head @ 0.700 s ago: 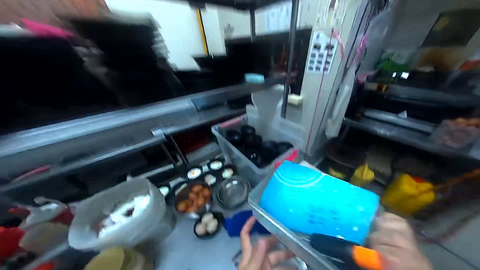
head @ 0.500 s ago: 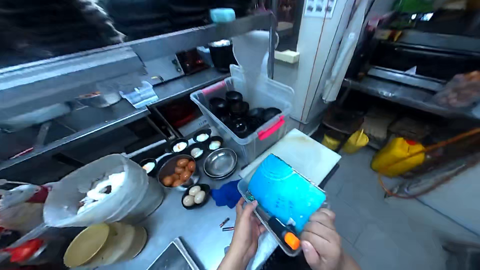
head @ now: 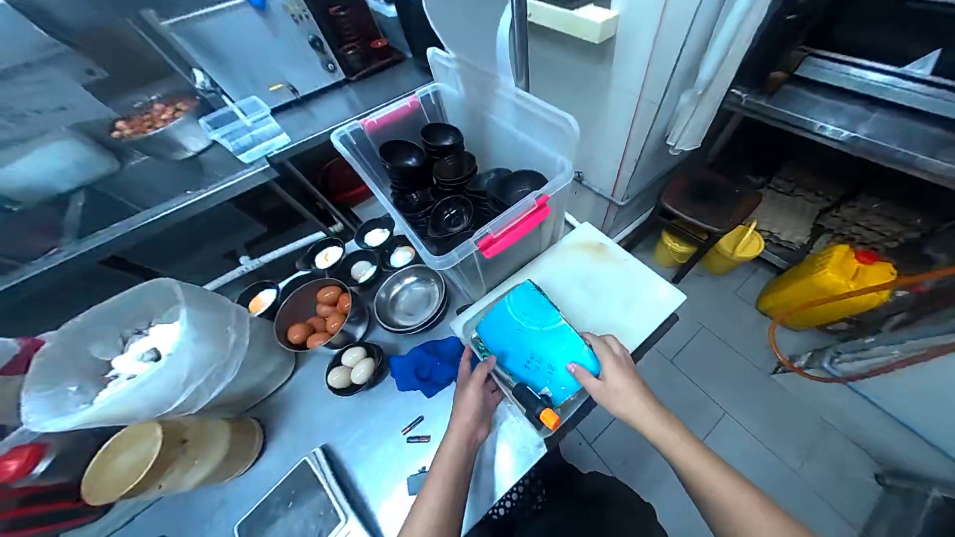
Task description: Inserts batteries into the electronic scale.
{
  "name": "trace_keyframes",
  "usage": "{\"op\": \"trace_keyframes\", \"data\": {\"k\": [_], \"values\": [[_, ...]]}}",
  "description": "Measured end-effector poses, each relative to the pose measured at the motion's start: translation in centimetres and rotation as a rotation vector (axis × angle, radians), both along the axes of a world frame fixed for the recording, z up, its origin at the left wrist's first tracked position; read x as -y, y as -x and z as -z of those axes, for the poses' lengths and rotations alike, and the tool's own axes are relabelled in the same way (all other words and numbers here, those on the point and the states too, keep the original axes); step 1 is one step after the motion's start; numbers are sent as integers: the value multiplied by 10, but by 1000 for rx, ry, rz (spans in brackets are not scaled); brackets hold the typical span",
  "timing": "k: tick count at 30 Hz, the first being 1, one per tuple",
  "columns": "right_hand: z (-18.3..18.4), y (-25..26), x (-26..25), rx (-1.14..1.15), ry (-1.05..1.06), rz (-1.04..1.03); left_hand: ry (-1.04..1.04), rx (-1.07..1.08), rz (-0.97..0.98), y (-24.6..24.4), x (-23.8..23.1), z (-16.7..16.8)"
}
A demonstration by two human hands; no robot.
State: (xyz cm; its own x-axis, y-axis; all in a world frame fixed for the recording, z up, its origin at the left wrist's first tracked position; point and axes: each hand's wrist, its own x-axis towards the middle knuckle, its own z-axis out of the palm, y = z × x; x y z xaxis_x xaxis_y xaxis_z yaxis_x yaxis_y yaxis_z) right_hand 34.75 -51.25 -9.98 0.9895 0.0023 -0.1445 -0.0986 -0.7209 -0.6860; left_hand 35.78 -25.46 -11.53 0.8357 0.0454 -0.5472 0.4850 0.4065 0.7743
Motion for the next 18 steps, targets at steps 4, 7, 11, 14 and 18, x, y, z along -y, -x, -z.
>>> {"op": "trace_keyframes", "data": {"k": [4,7,11,14,18], "values": [[-9,-14,-6,-75,-120,69,-377,-31,160,5,-11,-14],[-22,-3,-23,27,-225,6,-542,-53,211,18,-25,-27],[-36,28,-59,264,-283,-166,-639,52,84,38,-20,-51],[-39,40,-80,351,-366,-311,-613,115,21,43,-7,-70],[-30,43,-88,405,-381,-410,-735,129,15,29,7,-71]]}}
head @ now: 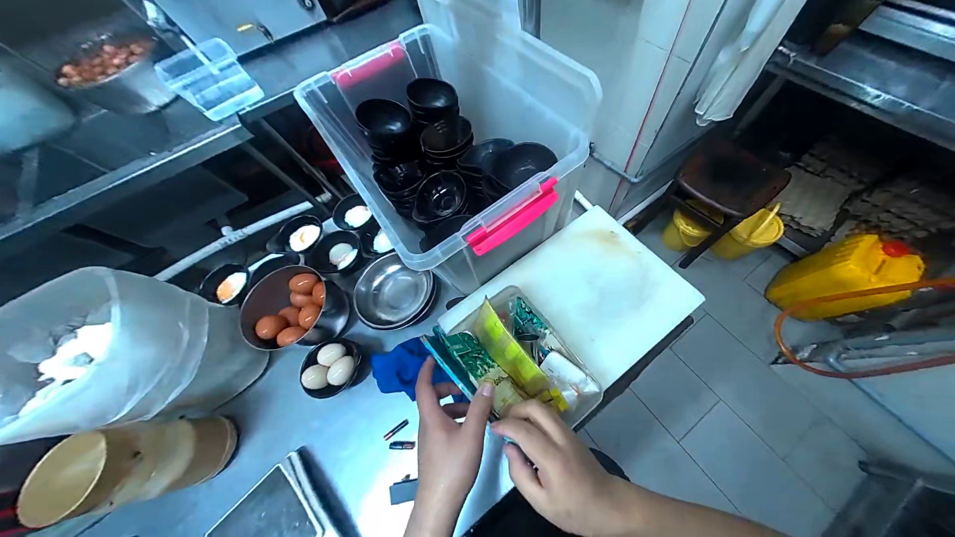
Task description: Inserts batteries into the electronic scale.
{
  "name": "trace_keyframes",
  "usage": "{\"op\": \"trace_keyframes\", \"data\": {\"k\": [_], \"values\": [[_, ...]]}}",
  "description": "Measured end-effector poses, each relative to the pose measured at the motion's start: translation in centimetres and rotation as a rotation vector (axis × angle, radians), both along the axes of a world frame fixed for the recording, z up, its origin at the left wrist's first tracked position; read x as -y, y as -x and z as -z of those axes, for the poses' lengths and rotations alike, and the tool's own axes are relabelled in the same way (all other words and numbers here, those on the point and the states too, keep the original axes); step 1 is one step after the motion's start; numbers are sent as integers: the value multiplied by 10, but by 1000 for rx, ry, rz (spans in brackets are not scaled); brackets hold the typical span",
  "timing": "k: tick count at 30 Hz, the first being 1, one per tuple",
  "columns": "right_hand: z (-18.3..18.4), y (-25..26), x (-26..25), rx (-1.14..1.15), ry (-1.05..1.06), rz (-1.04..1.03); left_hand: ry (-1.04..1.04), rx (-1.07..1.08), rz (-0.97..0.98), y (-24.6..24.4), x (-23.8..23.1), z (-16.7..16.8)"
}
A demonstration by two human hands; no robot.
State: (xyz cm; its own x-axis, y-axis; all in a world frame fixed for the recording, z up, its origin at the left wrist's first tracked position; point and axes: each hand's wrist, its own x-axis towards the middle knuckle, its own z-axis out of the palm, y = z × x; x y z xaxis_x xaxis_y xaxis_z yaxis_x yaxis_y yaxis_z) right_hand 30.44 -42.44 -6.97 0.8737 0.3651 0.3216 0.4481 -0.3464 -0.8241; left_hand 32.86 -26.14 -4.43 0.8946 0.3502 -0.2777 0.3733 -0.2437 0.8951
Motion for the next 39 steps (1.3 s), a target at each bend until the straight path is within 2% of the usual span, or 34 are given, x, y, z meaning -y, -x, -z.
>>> {"op": "trace_keyframes", "data": {"k": [4,5,8,10,11,13,16,20,22,24,27,30,32,34,36,39], "values": [[-4,-14,20,-122,-121,-134,-31,-30,1,-15,7,0],[-7,-20,27,-131,-108,-113,-39,-25,7,-17,7,0],[-11,-47,45,-176,190,97,-77,-3,20,-19,8,4],[-10,-56,47,-307,414,63,-102,19,20,-16,10,8],[-9,-56,45,-361,438,2,-104,32,19,-15,11,10],[-6,-44,36,-362,346,-103,-99,49,14,-16,13,10],[5,-23,22,-247,203,-149,-102,20,19,-16,13,7],[12,-26,25,-239,166,-163,-58,-65,6,-21,11,-2],[12,-29,30,-239,188,-200,-167,-51,39,-21,9,-4],[13,-31,33,-212,239,-239,-418,64,127,-19,3,-1],[14,-34,37,-171,273,-290,-783,345,436,-23,-11,-5],[14,-39,44,-184,187,-345,-918,365,808,-31,-15,-9],[9,-45,52,-250,127,-311,-939,331,926,-35,-13,-7],[0,-57,59,-199,277,-96,-957,302,963,-38,-11,-8],[3,-73,63,-75,584,110,-970,288,966,-40,-8,-8],[13,-81,69,-88,858,139,-965,291,948,-39,-7,-6]]}}
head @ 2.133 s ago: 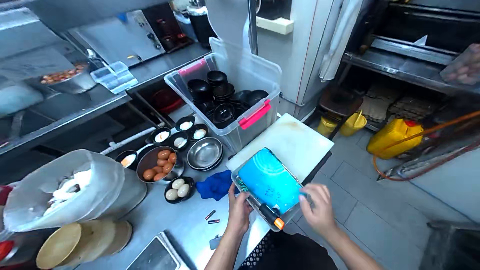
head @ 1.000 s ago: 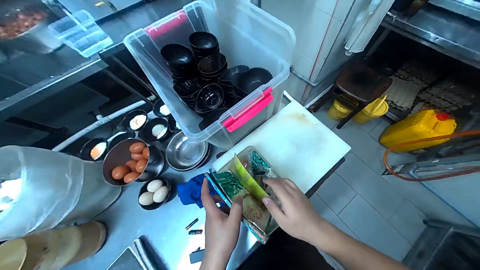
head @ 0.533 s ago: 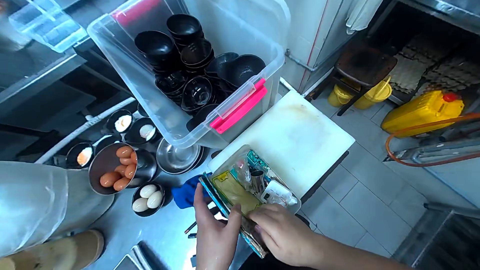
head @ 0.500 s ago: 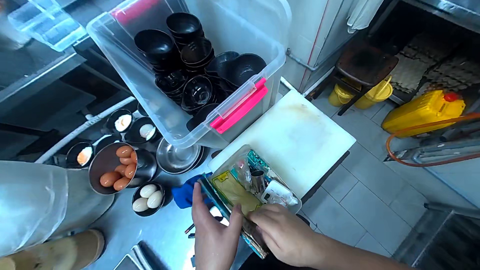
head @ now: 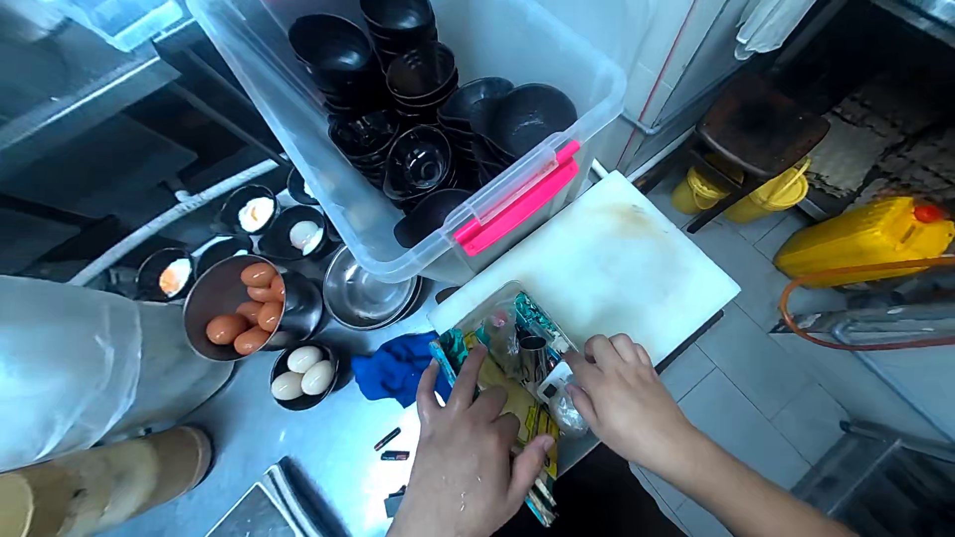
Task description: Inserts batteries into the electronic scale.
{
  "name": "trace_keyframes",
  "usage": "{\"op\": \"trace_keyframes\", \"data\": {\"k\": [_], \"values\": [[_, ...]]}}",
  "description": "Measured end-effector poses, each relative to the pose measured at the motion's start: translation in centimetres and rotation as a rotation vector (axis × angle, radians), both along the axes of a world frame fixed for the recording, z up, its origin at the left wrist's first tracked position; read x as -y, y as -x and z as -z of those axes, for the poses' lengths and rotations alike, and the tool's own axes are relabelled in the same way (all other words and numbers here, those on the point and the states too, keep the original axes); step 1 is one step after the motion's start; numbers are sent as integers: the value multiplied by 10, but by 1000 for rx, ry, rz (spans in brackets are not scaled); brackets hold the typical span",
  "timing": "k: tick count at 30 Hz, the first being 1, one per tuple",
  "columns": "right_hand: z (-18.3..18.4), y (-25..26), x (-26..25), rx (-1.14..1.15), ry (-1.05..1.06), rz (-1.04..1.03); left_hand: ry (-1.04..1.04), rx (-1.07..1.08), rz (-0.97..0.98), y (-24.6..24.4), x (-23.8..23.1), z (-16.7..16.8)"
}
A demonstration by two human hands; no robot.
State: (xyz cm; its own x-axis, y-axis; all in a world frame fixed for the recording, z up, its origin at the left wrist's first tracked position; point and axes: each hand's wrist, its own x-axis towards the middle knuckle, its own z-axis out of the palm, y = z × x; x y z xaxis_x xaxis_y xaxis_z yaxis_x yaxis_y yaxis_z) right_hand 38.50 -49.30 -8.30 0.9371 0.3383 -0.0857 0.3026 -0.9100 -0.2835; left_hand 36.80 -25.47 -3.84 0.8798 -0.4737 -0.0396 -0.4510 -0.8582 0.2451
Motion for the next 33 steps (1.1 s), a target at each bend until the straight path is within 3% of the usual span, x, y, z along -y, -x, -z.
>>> {"op": "trace_keyframes", "data": {"k": [10,13,18,28,33], "values": [[-3,64,-2,78,-124,-51,2,-49,-17,6,-5,-3],[-3,67,-6,-1,-174,-121,-6,-73,-4,5,-6,-6],[-10,34,-6,-335,-524,-6,16,-81,12,0,-4,-4],[-23,-7,-41,-663,-78,178,24,-98,-1,2,-6,-6],[-30,25,-31,-477,-73,-3,23,-104,-17,4,-9,-7]]}}
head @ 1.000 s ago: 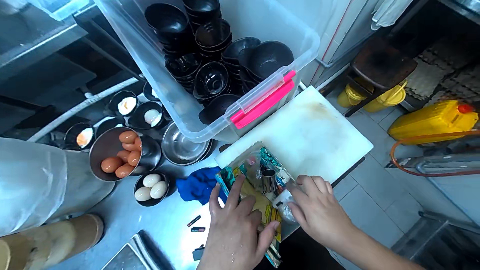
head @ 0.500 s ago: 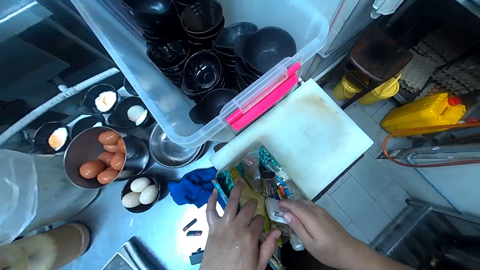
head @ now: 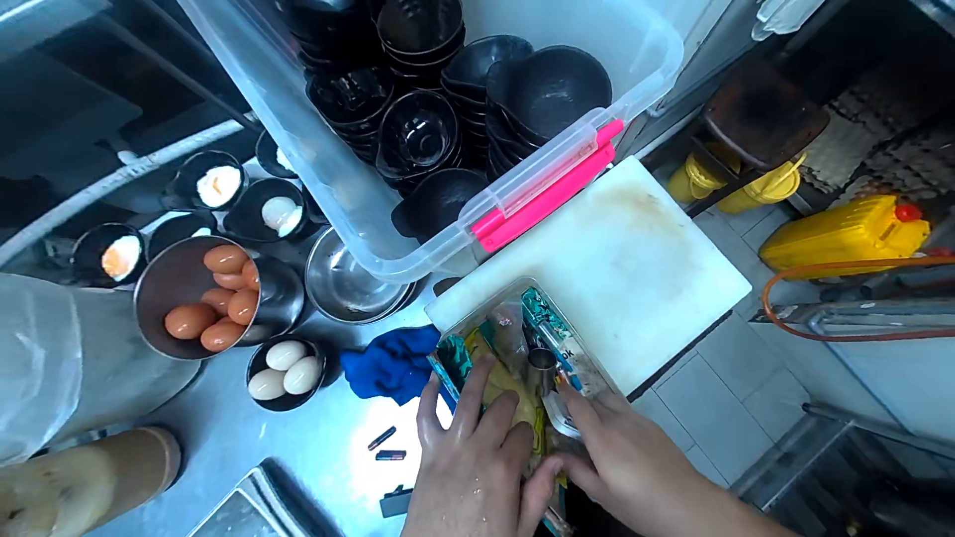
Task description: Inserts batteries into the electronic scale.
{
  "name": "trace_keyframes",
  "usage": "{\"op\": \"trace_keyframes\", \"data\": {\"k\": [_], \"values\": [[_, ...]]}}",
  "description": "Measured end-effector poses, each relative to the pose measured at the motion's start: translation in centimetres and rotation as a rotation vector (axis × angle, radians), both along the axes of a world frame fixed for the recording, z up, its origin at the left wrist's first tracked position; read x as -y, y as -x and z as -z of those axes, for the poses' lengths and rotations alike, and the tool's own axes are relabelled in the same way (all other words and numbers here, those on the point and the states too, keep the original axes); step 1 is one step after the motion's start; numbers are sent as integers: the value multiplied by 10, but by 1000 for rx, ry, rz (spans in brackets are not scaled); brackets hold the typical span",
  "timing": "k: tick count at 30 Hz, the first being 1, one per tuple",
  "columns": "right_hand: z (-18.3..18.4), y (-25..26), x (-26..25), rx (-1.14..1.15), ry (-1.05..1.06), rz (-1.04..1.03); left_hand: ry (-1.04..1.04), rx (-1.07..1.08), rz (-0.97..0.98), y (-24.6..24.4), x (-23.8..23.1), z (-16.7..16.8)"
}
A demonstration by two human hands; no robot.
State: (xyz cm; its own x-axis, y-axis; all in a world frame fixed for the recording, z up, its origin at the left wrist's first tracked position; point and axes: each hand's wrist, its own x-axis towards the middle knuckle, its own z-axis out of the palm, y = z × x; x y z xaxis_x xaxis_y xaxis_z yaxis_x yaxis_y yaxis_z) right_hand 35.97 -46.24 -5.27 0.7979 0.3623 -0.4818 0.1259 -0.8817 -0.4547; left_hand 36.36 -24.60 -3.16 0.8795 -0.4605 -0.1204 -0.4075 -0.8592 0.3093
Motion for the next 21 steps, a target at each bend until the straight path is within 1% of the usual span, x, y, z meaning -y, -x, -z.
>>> {"op": "trace_keyframes", "data": {"k": [2,4,7,11,12,14,16,17,18,19,20,21], "values": [[6,13,17,132,-39,-43,-2,-11,-4,2,-2,-1],[10,14,30,257,-46,-32,2,-8,-4,3,-2,1],[2,4,36,359,-84,71,23,7,-11,3,0,3],[-6,-26,24,438,-182,208,55,37,-21,4,1,5],[-6,-36,18,413,-212,231,63,49,-22,4,1,6],[-8,-55,8,247,-308,286,67,55,-20,6,1,6],[-10,-66,7,32,-503,385,62,49,-19,6,0,6],[-10,-67,10,-32,-601,426,61,47,-21,7,-1,6],[-9,-66,15,-42,-644,436,65,49,-25,7,-2,6],[-7,-64,19,-3,-610,399,71,51,-30,8,-2,7],[-3,-59,24,68,-500,308,78,51,-34,9,-3,8],[0,-52,27,135,-358,175,84,49,-36,9,-3,9]]}}
